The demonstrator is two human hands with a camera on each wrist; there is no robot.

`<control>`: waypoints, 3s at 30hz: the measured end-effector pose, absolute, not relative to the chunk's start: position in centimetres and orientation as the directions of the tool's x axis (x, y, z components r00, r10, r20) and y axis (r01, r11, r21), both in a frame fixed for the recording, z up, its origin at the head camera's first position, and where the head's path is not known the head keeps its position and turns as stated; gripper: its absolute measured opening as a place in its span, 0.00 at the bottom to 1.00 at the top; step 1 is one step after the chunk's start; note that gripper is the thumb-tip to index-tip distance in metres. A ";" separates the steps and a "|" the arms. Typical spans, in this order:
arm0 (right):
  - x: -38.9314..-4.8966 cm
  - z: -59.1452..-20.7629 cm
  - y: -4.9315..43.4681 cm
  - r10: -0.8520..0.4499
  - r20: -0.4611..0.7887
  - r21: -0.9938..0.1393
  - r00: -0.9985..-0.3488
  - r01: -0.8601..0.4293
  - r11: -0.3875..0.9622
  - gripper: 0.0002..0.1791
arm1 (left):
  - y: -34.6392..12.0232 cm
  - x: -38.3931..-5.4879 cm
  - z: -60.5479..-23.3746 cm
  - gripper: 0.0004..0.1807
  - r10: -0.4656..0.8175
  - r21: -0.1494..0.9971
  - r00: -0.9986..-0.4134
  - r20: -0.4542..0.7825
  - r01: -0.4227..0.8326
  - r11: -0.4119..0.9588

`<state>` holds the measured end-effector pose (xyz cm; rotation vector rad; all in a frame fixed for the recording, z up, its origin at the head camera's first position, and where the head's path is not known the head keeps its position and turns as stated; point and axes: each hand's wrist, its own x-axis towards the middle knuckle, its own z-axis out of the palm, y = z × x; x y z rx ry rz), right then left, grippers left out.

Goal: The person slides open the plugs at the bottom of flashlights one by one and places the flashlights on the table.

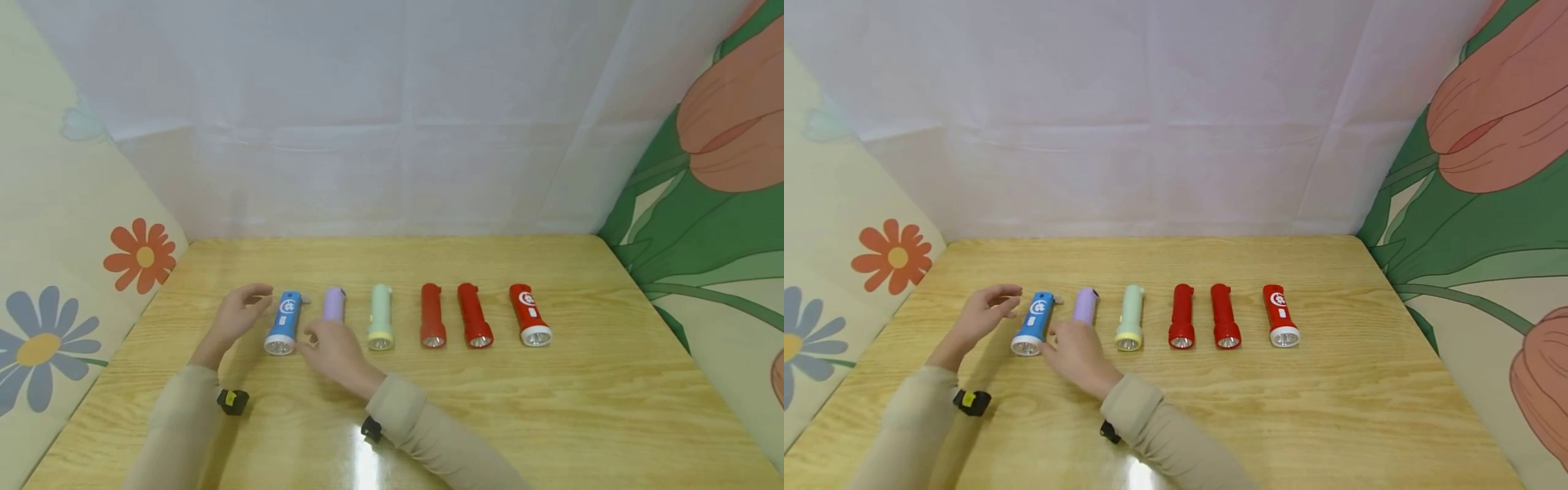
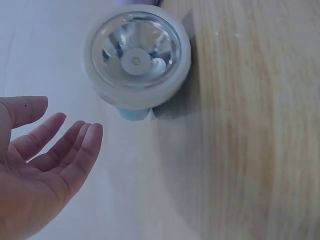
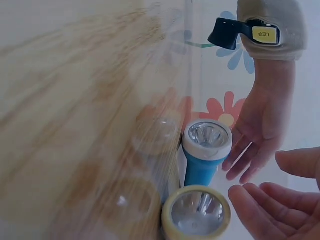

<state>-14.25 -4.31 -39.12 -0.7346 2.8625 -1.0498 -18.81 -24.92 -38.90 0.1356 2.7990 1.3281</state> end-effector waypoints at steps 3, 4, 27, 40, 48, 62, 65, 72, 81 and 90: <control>-14.2 -39.2 -3.5 -0.412 0.141 -0.618 -0.900 -0.405 0.674 0.15 | -24.6 -18.6 -38.6 0.21 0.106 0.789 -0.994 0.028 0.087 0.608; -14.1 -39.2 -3.2 -0.409 0.142 -0.622 -0.901 -0.403 0.671 0.15 | -24.5 -18.6 -38.6 0.20 0.108 0.792 -0.994 0.033 0.092 0.604; -14.5 -39.2 0.6 -0.388 0.129 -0.600 -0.913 -0.383 0.702 0.11 | -22.2 -18.6 -38.9 0.17 0.228 0.804 -0.968 0.103 0.216 0.554; -14.6 -39.4 0.0 -0.326 0.017 -0.685 -0.945 -0.249 0.685 0.17 | -20.6 -20.4 -40.3 0.17 0.266 0.779 -0.957 0.116 0.253 0.574; -14.8 -40.1 -0.8 -0.333 -0.011 -0.674 -0.943 -0.239 0.699 0.16 | -20.3 -21.4 -40.7 0.21 0.321 0.802 -0.946 0.041 0.222 0.554; -14.9 -40.5 -1.3 -0.350 0.032 -0.662 -0.936 -0.282 0.694 0.14 | -19.0 -22.6 -40.8 0.23 0.340 0.805 -0.939 -0.043 0.169 0.568; -15.0 -40.6 -1.4 -0.350 0.038 -0.665 -0.936 -0.286 0.690 0.14 | -18.8 -23.1 -40.7 0.23 0.335 0.799 -0.940 -0.068 0.150 0.583; -15.2 -40.7 -1.5 -0.357 0.056 -0.641 -0.933 -0.307 0.703 0.15 | -18.2 -23.8 -40.8 0.23 0.332 0.775 -0.939 -0.089 0.145 0.615; -15.4 -40.8 -1.6 -0.342 0.040 -0.629 -0.939 -0.290 0.721 0.15 | -17.7 -24.2 -41.2 0.19 0.334 0.733 -0.938 -0.093 0.163 0.661; -15.4 -40.7 -1.7 -0.331 0.027 -0.605 -0.943 -0.279 0.746 0.14 | -17.4 -24.6 -41.2 0.17 0.335 0.723 -0.936 -0.107 0.158 0.673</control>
